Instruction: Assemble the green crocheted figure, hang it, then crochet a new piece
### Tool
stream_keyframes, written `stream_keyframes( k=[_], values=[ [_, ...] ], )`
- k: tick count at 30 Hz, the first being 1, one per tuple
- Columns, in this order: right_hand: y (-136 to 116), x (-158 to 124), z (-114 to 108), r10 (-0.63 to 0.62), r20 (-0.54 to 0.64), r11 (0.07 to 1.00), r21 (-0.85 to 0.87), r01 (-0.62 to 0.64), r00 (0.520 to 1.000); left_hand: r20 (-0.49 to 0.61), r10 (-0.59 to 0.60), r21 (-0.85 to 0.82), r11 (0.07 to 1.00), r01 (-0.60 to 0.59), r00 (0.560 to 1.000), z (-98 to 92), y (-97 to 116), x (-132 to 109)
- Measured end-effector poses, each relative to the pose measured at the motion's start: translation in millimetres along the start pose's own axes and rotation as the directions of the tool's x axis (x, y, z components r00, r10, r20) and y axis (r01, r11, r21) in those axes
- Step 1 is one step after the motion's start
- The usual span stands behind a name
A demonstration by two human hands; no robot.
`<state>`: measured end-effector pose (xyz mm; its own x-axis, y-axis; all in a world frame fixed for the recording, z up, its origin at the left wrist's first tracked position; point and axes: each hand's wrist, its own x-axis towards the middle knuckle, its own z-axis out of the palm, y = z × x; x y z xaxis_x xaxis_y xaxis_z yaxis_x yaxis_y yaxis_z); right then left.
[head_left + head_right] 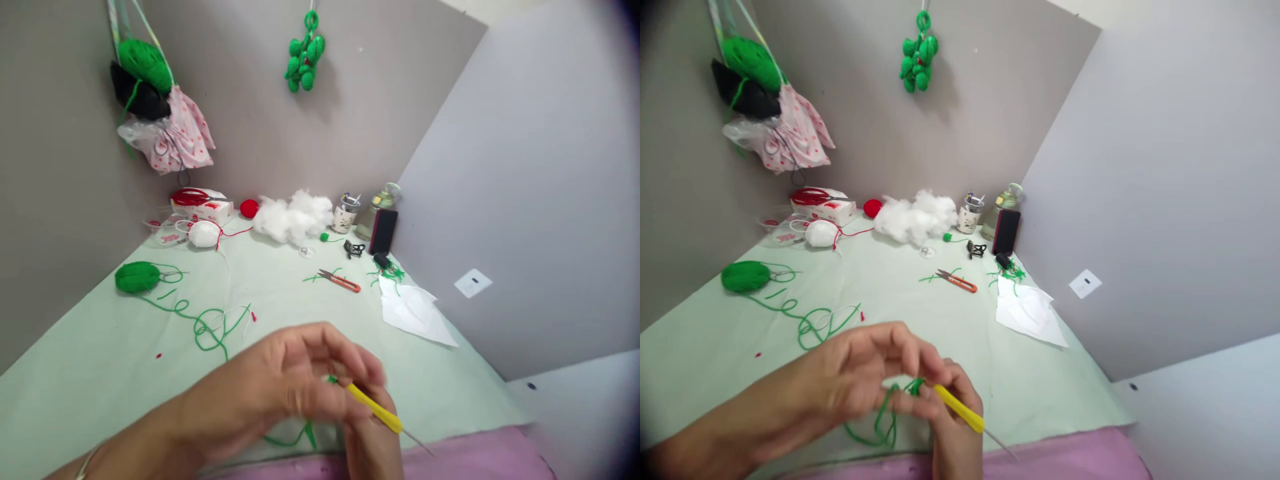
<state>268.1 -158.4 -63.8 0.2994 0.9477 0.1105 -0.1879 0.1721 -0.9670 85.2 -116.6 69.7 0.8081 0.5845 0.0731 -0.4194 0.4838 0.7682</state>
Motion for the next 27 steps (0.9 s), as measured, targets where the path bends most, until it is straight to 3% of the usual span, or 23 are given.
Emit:
stream_keyframes(
  k=[6,9,11,13,14,20,27],
  values=[
    [-19.3,4.3,0.3,0.052,0.038,0.99,0.132,-0.057,0.998,-0.105,-0.008,0.09,0.996,0.017,0.994,-34.2,11.9,48.5],
    [-17.7,4.5,0.0,0.077,0.005,0.986,0.146,-0.077,0.997,-0.167,-0.027,0.249,0.966,0.068,0.986,-41.6,8.0,74.9],
    [-15.3,3.8,0.7,0.086,-0.012,0.985,0.154,-0.084,0.996,-0.217,0.037,0.485,0.871,0.075,0.976,-44.6,1.5,102.2],
    [-13.6,3.3,1.9,0.089,-0.026,0.983,0.16,-0.084,0.996,-0.197,0.147,0.792,0.607,0.069,0.969,-47.1,-10.4,136.5],
    [-13.2,3.3,2.5,0.092,-0.029,0.983,0.162,-0.087,0.995,-0.19,0.162,0.835,0.546,0.072,0.968,-48.2,-18.2,154.7],
    [-14.6,5.5,2.1,0.09,0.02,0.983,0.161,-0.093,0.996,-0.138,0.121,0.953,0.286,0.099,0.983,-48.2,-66.3,243.2],
    [-17.5,5.1,1.5,0.095,0.039,0.985,0.144,-0.1,0.995,-0.161,0.076,0.983,0.098,0.154,0.984,-49.0,-84.9,289.8]
  ],
)
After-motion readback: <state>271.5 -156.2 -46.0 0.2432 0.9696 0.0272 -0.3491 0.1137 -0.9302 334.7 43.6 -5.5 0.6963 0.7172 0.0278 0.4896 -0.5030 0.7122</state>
